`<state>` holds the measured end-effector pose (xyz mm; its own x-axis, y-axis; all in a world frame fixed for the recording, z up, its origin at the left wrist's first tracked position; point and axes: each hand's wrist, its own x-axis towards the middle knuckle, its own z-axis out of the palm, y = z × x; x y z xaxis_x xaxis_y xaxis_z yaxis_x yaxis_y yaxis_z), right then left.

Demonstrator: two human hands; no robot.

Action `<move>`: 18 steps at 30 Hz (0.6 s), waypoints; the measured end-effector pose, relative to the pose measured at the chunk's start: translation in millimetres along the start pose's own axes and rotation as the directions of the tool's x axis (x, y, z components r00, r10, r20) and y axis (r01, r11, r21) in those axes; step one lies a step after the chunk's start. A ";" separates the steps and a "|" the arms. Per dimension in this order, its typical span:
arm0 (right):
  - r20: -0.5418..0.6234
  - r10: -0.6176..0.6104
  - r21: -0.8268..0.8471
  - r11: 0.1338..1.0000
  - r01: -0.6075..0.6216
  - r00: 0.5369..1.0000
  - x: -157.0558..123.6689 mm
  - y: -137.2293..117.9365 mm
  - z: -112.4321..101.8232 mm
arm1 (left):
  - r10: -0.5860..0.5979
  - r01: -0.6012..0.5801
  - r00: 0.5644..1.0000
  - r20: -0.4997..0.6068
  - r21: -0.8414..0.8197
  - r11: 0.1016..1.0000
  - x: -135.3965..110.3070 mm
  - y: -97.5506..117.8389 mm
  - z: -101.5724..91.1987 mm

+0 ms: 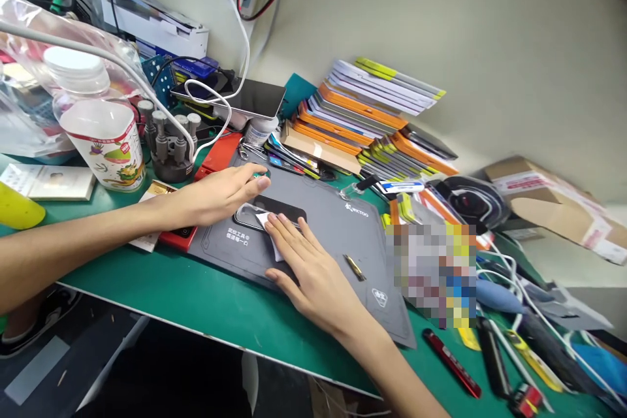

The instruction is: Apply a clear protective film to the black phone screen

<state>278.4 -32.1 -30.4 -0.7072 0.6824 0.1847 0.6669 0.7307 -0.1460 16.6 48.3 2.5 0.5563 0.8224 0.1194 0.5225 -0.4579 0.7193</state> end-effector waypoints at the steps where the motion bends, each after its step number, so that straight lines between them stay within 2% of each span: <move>1: 0.002 0.003 0.001 1.000 -0.003 1.000 2.0 1.1 -0.2 | 0.009 -0.009 1.000 0.002 0.003 1.000 -0.2 -0.2 0.1; 8: 0.040 0.087 0.033 0.996 -0.088 0.995 56.8 14.8 -2.0 | -0.014 0.014 1.000 -0.002 0.008 1.000 2.4 -1.6 0.0; 10: 0.030 0.078 0.040 0.996 -0.080 0.996 52.4 15.1 -2.0 | -0.011 0.011 1.000 -0.007 0.011 1.000 2.2 -0.9 -0.1; 15: -0.008 0.043 0.015 0.999 -0.043 0.999 10.2 11.2 -0.7 | 0.030 -0.031 0.999 0.012 0.029 0.999 -0.1 -0.7 1.3; 18: -0.008 0.042 0.004 0.999 -0.042 0.999 10.9 9.8 -0.3 | 0.034 -0.035 0.999 0.013 0.031 0.999 0.3 -1.9 2.0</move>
<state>277.3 -17.5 -29.5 -0.6771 0.7120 0.1859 0.6947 0.7018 -0.1577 17.0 48.7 -0.2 0.5823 0.8017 0.1352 0.5225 -0.4964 0.6933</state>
